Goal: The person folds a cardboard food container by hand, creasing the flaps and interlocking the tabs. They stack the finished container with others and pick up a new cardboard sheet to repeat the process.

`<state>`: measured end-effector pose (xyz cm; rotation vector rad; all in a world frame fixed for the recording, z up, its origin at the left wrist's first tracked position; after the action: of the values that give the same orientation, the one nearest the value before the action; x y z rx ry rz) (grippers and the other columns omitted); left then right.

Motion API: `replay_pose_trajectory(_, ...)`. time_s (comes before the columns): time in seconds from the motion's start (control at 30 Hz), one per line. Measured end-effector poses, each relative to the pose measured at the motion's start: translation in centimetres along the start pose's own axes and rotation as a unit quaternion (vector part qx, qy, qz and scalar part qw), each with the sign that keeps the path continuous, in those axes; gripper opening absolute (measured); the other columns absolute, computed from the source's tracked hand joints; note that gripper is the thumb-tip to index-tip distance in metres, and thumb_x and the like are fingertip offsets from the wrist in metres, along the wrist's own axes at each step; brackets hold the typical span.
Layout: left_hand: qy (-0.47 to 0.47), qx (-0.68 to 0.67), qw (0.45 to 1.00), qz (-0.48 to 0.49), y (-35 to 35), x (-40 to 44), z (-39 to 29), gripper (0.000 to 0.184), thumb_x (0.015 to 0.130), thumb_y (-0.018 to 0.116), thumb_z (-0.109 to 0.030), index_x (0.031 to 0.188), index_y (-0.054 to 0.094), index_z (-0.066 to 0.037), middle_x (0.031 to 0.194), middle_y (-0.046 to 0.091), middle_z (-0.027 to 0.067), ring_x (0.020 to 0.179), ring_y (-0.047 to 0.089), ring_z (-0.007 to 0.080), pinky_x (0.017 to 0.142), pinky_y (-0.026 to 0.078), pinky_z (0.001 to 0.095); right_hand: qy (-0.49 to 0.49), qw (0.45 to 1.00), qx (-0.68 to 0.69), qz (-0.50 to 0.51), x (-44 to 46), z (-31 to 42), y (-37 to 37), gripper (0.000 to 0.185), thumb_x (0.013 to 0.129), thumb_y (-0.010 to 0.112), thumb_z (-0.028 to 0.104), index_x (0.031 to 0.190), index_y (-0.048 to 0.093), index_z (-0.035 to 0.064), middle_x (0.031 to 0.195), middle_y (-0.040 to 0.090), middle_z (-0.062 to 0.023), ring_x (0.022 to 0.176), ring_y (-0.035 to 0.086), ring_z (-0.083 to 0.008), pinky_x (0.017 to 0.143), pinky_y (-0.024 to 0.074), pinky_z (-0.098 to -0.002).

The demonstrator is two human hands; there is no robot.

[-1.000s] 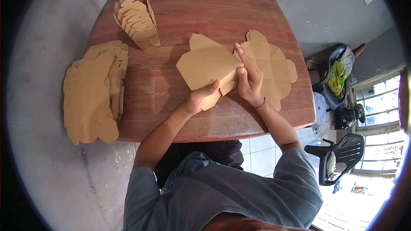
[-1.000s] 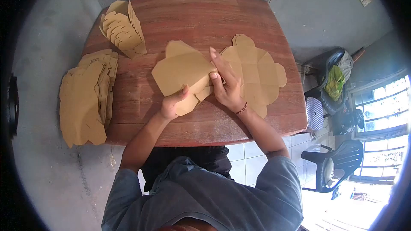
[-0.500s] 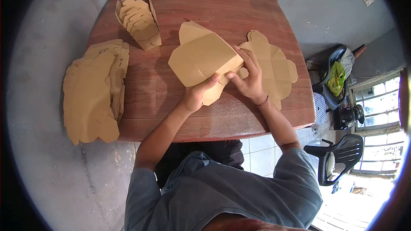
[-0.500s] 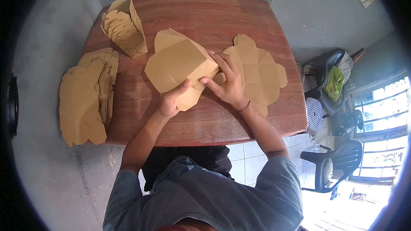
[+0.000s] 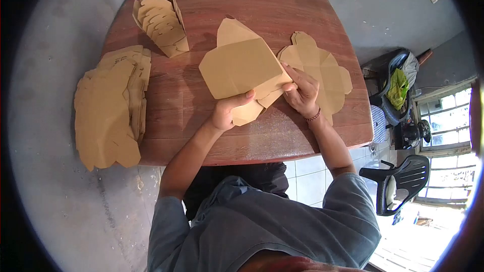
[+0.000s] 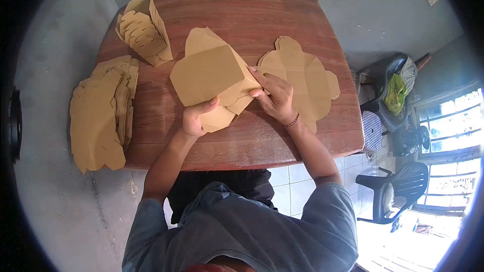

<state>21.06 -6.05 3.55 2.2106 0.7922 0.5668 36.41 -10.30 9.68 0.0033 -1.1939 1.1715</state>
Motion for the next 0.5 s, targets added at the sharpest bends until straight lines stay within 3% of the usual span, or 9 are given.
replay_pose_trajectory(0.13, 0.001, 0.001, 1.0, -0.008, 0.2, 0.0, 0.0, 0.041, 0.094, 0.068, -0.016, 0.129, 0.055, 0.0, 0.116, 0.063, 0.0068, 0.105, 0.062, 0.0152, 0.089, 0.051, 0.0292, -0.062, 0.997, 0.004, -0.045, 0.2, 0.9, -0.7, 0.05, 0.094, 0.068, 0.035, 0.125, 0.065, -0.0046, 0.078, 0.067, -0.0115, 0.063, 0.062, -0.0218, 0.062, 0.0502, -0.0275)
replay_pose_trajectory(0.2, 0.017, 0.064, 0.998, -0.008, 0.3, 0.1, -0.4, 0.038, 0.095, 0.067, -0.017, 0.127, 0.057, -0.001, 0.116, 0.063, 0.0072, 0.103, 0.062, 0.0152, 0.087, 0.051, 0.0302, -0.012, 0.999, 0.025, -0.03, 0.3, 0.1, -0.3, 0.065, 0.099, 0.056, 0.05, 0.134, 0.058, -0.0043, 0.1, 0.072, -0.0171, 0.083, 0.069, -0.025, 0.073, 0.053, -0.0312)
replay_pose_trajectory(0.23, 0.017, 0.063, 0.998, -0.009, 0.2, -0.1, -0.6, 0.038, 0.095, 0.067, -0.017, 0.127, 0.057, -0.001, 0.116, 0.063, 0.0072, 0.103, 0.062, 0.0152, 0.087, 0.051, 0.0302, -0.012, 0.999, 0.024, -0.03, 0.3, 0.2, -0.1, 0.065, 0.099, 0.056, 0.05, 0.134, 0.058, -0.0043, 0.1, 0.072, -0.0171, 0.083, 0.069, -0.025, 0.073, 0.053, -0.0312)
replay_pose_trajectory(0.3, 0.047, 0.333, 0.941, 0.047, 1.6, -0.5, -1.8, 0.033, 0.096, 0.067, -0.015, 0.124, 0.059, -0.002, 0.113, 0.064, 0.0055, 0.101, 0.063, 0.0158, 0.086, 0.051, 0.0314, 0.107, 0.964, 0.242, -0.017, 0.4, -2.1, 1.3, 0.089, 0.096, 0.037, 0.072, 0.145, 0.046, -0.0027, 0.128, 0.064, -0.0216, 0.11, 0.066, -0.0297, 0.095, 0.049, -0.0387)
replay_pose_trajectory(0.33, 0.101, 0.387, 0.913, 0.08, 3.1, -0.6, -2.6, 0.035, 0.091, 0.073, -0.017, 0.121, 0.06, -0.003, 0.11, 0.067, 0.0069, 0.096, 0.064, 0.0194, 0.085, 0.051, 0.0328, 0.181, 0.922, 0.334, 0.07, 0.1, -3.0, 3.2, 0.106, 0.09, 0.024, 0.084, 0.155, 0.026, -0.0005, 0.147, 0.048, -0.021, 0.13, 0.052, -0.0299, 0.111, 0.0362, -0.044)
replay_pose_trajectory(0.37, 0.101, 0.387, 0.913, 0.08, 3.2, -0.4, -2.8, 0.035, 0.091, 0.073, -0.017, 0.121, 0.06, -0.003, 0.11, 0.067, 0.0069, 0.096, 0.064, 0.0194, 0.085, 0.051, 0.0328, 0.182, 0.922, 0.334, 0.07, 0.0, -2.8, 3.2, 0.106, 0.09, 0.024, 0.084, 0.155, 0.026, -0.0005, 0.147, 0.048, -0.021, 0.13, 0.052, -0.0299, 0.111, 0.0362, -0.044)
replay_pose_trajectory(0.43, 0.184, 0.541, 0.816, 0.085, 4.4, -0.4, -4.2, 0.045, 0.084, 0.08, -0.016, 0.122, 0.06, -0.002, 0.107, 0.069, 0.0113, 0.097, 0.063, 0.0237, 0.088, 0.05, 0.0336, 0.267, 0.84, 0.471, 0.027, -0.2, -3.0, 3.7, 0.107, 0.09, 0.024, 0.084, 0.157, 0.017, 0.0014, 0.152, 0.04, -0.0194, 0.137, 0.044, -0.0286, 0.117, 0.0306, -0.0441)
replay_pose_trajectory(0.47, 0.185, 0.541, 0.816, 0.084, 4.5, -0.2, -4.7, 0.045, 0.084, 0.08, -0.016, 0.122, 0.06, -0.002, 0.107, 0.069, 0.0113, 0.097, 0.063, 0.0237, 0.088, 0.05, 0.0336, 0.266, 0.837, 0.477, 0.036, -0.8, -3.6, 3.7, 0.107, 0.089, 0.026, 0.083, 0.158, 0.012, 0.0028, 0.154, 0.037, -0.0161, 0.142, 0.037, -0.027, 0.117, 0.0305, -0.0446)
replay_pose_trajectory(0.5, 0.178, 0.585, 0.787, 0.077, 4.4, 0.0, -5.1, 0.047, 0.077, 0.085, -0.022, 0.115, 0.064, -0.003, 0.106, 0.07, 0.0109, 0.099, 0.063, 0.0228, 0.09, 0.05, 0.0349, 0.296, 0.816, 0.495, 0.04, -4.1, -7.7, 4.3, 0.106, 0.088, 0.038, 0.082, 0.156, 0.019, 0.0028, 0.152, 0.039, -0.0135, 0.141, 0.039, -0.0259, 0.116, 0.0313, -0.0439)
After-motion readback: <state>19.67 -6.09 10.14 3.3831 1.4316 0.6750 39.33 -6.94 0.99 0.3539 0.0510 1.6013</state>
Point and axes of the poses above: each hand's wrist, its own x-axis towards the middle knuckle, its own y-axis out of the palm, z = x × y, the point moved 10 cm from there along x, towards the middle knuckle
